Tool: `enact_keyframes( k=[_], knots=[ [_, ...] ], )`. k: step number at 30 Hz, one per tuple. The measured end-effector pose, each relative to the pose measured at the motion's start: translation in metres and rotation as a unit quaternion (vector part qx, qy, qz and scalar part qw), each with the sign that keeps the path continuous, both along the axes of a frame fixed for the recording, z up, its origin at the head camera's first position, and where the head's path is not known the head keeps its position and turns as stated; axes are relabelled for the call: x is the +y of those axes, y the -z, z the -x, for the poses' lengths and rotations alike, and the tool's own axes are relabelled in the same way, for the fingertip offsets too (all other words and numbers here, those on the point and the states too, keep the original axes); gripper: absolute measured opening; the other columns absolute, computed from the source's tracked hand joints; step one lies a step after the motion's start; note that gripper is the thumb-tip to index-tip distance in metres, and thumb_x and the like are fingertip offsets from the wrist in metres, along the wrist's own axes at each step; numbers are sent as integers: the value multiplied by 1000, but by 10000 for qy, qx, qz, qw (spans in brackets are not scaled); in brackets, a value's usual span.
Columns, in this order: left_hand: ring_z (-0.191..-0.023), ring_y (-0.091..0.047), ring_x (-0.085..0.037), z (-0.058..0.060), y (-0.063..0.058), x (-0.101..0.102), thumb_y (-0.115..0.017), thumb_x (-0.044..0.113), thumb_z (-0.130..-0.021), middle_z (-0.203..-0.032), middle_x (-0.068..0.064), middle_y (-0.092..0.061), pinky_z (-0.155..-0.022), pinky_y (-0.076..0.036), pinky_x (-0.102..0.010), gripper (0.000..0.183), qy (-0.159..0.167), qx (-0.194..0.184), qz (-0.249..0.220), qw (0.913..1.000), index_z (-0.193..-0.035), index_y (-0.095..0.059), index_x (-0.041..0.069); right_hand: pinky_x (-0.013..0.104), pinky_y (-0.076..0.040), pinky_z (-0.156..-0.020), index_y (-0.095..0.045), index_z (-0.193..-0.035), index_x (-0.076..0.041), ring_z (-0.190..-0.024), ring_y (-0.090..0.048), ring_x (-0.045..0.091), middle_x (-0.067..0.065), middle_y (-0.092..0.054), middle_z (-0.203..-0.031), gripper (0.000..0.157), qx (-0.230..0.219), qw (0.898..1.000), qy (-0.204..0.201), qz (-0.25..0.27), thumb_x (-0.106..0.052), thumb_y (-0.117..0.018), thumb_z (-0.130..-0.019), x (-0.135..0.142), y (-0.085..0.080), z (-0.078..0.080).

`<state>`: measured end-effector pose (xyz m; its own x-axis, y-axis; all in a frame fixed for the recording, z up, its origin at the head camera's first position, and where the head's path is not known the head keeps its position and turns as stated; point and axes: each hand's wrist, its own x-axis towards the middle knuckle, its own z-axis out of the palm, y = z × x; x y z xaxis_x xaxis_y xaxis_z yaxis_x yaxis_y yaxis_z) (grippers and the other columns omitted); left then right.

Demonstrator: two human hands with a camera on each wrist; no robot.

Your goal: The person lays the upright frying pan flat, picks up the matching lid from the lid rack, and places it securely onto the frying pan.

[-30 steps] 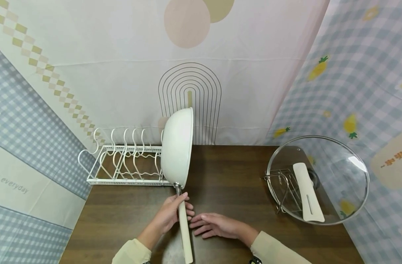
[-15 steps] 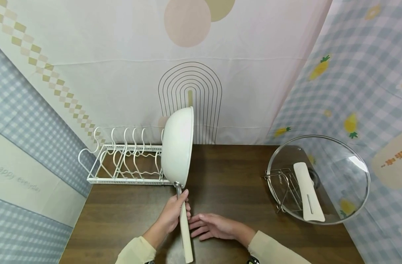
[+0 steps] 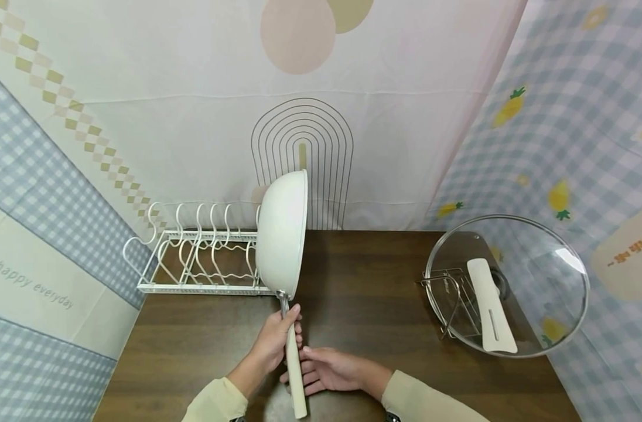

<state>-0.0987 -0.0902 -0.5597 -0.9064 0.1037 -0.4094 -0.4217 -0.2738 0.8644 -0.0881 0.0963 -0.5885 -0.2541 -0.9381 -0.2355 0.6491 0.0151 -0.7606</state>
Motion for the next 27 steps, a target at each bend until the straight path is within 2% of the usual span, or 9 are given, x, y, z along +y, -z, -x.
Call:
enact_keyframes(
  k=[3,8,14,18,21,27],
  knots=[
    [-54,-50,-11,0,0,-1,-59,33,-106,-67,1,-52,-55,-50,-24,30,16,-22,17,10000,-93,-57,6,36,-52,-106,-30,-157,1,-141,-52,33,29,-41,-158,70,-117,9998,-50,119,-51,-33,-111,-6,5,-4],
    [-57,-52,-11,-1,-4,-1,-59,35,-106,-69,1,-53,-57,-51,-24,32,26,-38,-7,10000,-92,-56,7,35,-54,-102,-35,-154,-2,-130,-62,22,18,-55,-150,67,-331,9991,-19,245,-54,-31,-111,-14,11,-9],
    [-61,-54,-11,-1,-7,-1,-59,36,-106,-70,1,-54,-60,-52,-24,31,47,-46,0,10000,-91,-56,9,39,-49,-110,-39,-151,-7,-127,-63,19,6,-63,-140,65,-457,9985,38,301,-55,-28,-110,-21,16,-9],
    [-62,-57,-11,-1,-5,-1,-58,33,-106,-70,2,-55,-62,-54,-24,29,60,-56,-93,9999,-90,-55,10,41,-48,-112,-48,-139,-14,-126,-64,18,2,-66,-134,57,-536,9977,-29,405,-57,-26,-109,-25,19,-12],
    [-62,-58,-11,-1,-5,-2,-58,33,-107,-69,2,-55,-62,-55,-23,28,106,-52,-146,9998,-90,-55,10,40,-50,-109,-51,-127,-19,-122,-66,17,-3,-70,-125,51,-524,9967,30,614,-57,-22,-109,-29,21,-15],
    [-61,-55,-11,-1,-7,-2,-58,35,-106,-70,2,-53,-62,-54,-23,30,94,-66,-60,9999,-91,-56,9,35,-54,-100,-54,-110,-25,-111,-69,13,-11,-68,-105,51,-612,9937,271,901,-63,-21,-106,-35,27,-20]
  ],
)
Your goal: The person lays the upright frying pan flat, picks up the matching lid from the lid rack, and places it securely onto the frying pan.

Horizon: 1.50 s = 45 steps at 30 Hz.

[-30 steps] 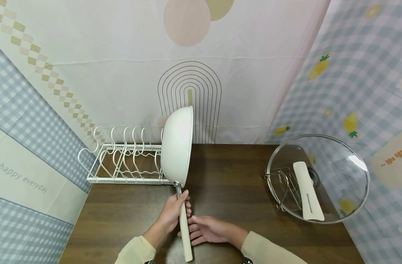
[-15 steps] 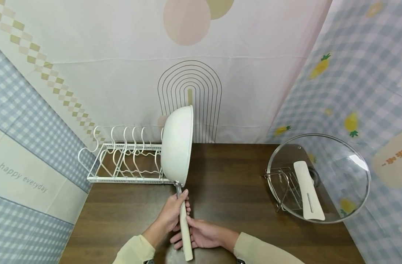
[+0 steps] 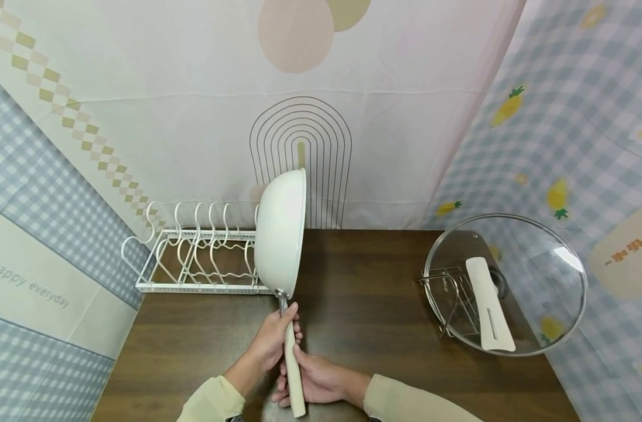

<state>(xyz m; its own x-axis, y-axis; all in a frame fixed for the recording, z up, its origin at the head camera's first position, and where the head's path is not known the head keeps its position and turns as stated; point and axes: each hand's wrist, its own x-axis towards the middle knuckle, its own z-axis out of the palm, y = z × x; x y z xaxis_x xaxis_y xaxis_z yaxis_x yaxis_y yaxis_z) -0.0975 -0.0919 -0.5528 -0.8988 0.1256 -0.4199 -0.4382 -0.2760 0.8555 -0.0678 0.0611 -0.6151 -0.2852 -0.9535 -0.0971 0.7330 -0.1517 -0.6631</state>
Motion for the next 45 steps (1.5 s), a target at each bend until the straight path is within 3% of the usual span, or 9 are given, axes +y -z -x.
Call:
enact_keyframes(
  k=[6,11,19,27,35,45],
  knots=[
    [-62,-53,-11,3,1,2,-58,35,-106,-70,1,-53,-62,-52,-24,32,-24,26,97,9999,-94,-57,6,34,-56,-95,-53,-106,-26,-96,-69,6,-12,-65,-92,57,-56,9998,91,-158,-69,-15,-102,-1,2,-3],
    [-61,-51,-11,1,1,2,-58,34,-106,-69,1,-52,-60,-51,-24,30,-100,7,160,9998,-93,-56,7,29,-56,-87,-53,-99,-26,-79,-62,4,-12,-57,-83,62,-36,9988,206,-442,-74,-13,-98,-6,3,-8],
    [-58,-50,-11,-3,0,5,-62,37,-104,-67,2,-50,-57,-49,-24,31,-247,-69,429,9988,-86,-56,13,28,-57,-86,-55,-98,-28,-91,-70,5,-15,-69,-96,65,0,9990,349,-261,-72,-8,-99,-10,5,-14],
    [-55,-52,-10,-2,0,5,-62,40,-103,-66,2,-51,-55,-49,-25,35,-329,-73,397,9986,-90,-54,9,25,-54,-76,-49,-93,-26,-68,-56,3,-13,-52,-76,63,-16,9970,568,-522,-76,-12,-96,-14,5,-14],
    [-53,-51,-9,-5,2,4,-62,45,-103,-66,3,-51,-52,-49,-25,39,-259,-61,459,9986,-94,-55,8,25,-56,-81,-51,-91,-26,-85,-70,4,-15,-68,-93,65,-109,9949,863,-509,-73,-6,-97,-18,3,-22],
    [-54,-52,-9,-4,3,6,-61,47,-103,-67,3,-52,-52,-49,-23,42,-360,90,674,9970,-94,-55,6,19,-47,-63,-49,-91,-25,-57,-49,1,-15,-48,-67,65,-92,9925,1087,-554,-71,-4,-99,-21,4,-23]
  ],
)
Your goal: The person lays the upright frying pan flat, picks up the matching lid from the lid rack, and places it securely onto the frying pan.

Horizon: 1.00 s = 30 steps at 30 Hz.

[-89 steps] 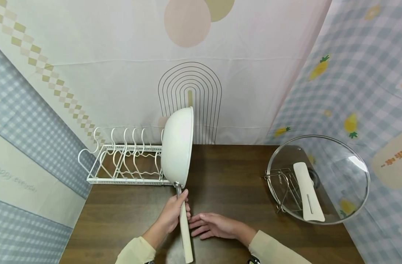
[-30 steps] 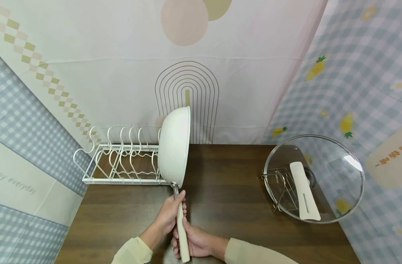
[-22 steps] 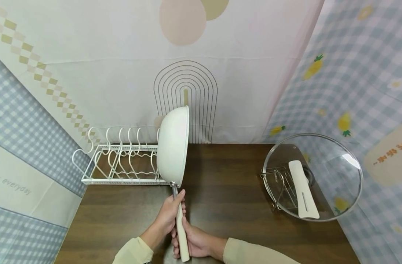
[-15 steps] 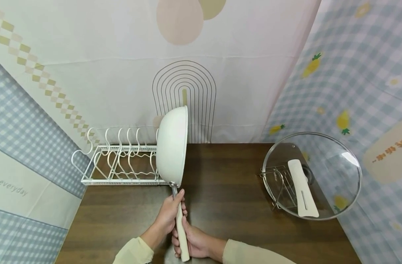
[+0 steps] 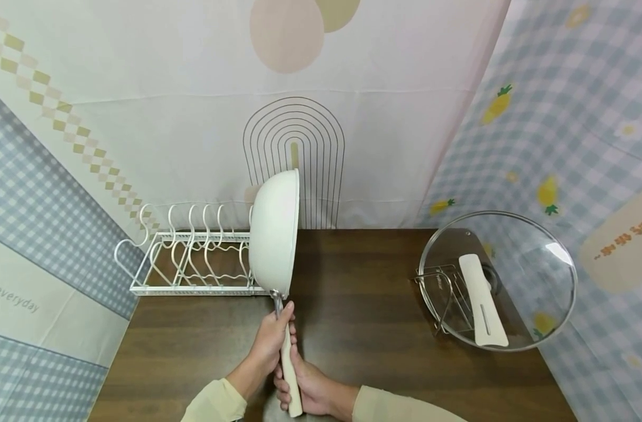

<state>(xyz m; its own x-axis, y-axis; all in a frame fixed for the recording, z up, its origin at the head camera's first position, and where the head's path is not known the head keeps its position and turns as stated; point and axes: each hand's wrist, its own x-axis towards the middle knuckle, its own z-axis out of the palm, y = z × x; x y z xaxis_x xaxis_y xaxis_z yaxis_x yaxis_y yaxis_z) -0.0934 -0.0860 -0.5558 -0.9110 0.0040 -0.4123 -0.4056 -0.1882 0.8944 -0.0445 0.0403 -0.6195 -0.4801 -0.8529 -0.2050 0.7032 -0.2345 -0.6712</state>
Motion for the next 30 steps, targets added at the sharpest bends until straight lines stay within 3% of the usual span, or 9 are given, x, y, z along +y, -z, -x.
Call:
enact_keyframes(
  k=[19,30],
  knots=[
    [-50,-50,-8,3,1,4,-60,49,-103,-62,3,-50,-49,-49,-22,46,-193,110,51,9997,-92,-55,4,17,-43,-57,-46,-88,-24,-54,-43,0,-14,-44,-66,64,-142,9999,-34,-4,-73,-6,-98,0,-3,4],
    [-55,-50,-9,0,2,4,-57,46,-105,-65,3,-51,-52,-48,-23,40,-257,145,63,9995,-87,-55,10,16,-41,-54,-46,-86,-24,-50,-42,-1,-15,-44,-62,62,-170,9996,218,-78,-73,-10,-99,-4,-2,-4]
  ],
)
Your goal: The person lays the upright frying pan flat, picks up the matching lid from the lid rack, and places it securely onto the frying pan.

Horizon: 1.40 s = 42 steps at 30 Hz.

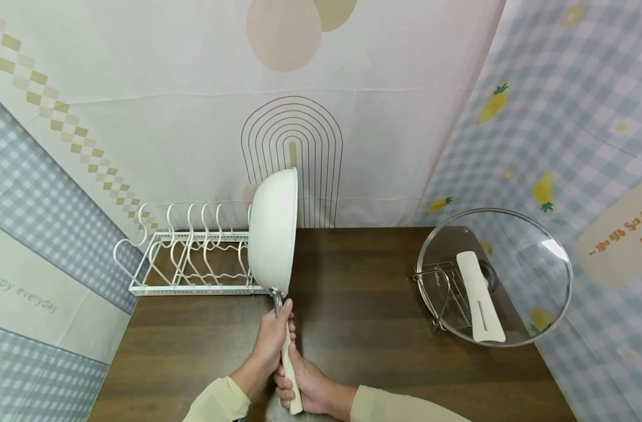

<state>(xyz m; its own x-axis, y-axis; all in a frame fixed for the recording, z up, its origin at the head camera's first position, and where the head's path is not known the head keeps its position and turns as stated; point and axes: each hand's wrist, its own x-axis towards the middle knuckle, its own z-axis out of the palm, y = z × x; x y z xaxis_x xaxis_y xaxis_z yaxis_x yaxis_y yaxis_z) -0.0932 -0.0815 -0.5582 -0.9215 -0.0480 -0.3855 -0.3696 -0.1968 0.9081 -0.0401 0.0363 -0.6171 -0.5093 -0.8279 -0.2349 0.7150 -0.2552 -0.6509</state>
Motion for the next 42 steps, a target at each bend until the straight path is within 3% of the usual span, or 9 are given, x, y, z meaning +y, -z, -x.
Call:
enact_keyframes(
  k=[13,23,29,42],
  knots=[
    [-49,-52,-9,-5,1,4,-56,42,-106,-60,2,-51,-48,-49,-23,45,-313,184,640,9973,-90,-57,0,17,-40,-53,-47,-86,-24,-49,-42,-2,-16,-43,-61,61,207,9995,-92,206,-69,-8,-102,1,0,-4],
    [-47,-52,-10,-6,-1,7,-58,39,-106,-57,2,-51,-47,-50,-24,43,-342,416,706,9961,-85,-58,1,17,-39,-52,-46,-86,-24,-49,-41,-3,-17,-43,-62,62,239,9991,-148,320,-70,-7,-101,5,-3,-4],
    [-47,-53,-10,-4,-9,9,-59,39,-105,-57,2,-52,-47,-51,-24,45,-273,513,729,9956,-89,-58,-3,17,-39,-52,-46,-88,-24,-48,-40,-2,-16,-42,-62,62,423,9982,-175,388,-68,-5,-101,8,-8,0],
    [-45,-53,-9,1,-32,9,-59,38,-106,-56,2,-52,-44,-49,-24,40,-284,726,666,9947,-87,-56,2,18,-43,-52,-47,-91,-22,-48,-42,-2,-14,-43,-63,62,784,9942,-199,716,-64,-3,-103,8,-28,10]
  ],
)
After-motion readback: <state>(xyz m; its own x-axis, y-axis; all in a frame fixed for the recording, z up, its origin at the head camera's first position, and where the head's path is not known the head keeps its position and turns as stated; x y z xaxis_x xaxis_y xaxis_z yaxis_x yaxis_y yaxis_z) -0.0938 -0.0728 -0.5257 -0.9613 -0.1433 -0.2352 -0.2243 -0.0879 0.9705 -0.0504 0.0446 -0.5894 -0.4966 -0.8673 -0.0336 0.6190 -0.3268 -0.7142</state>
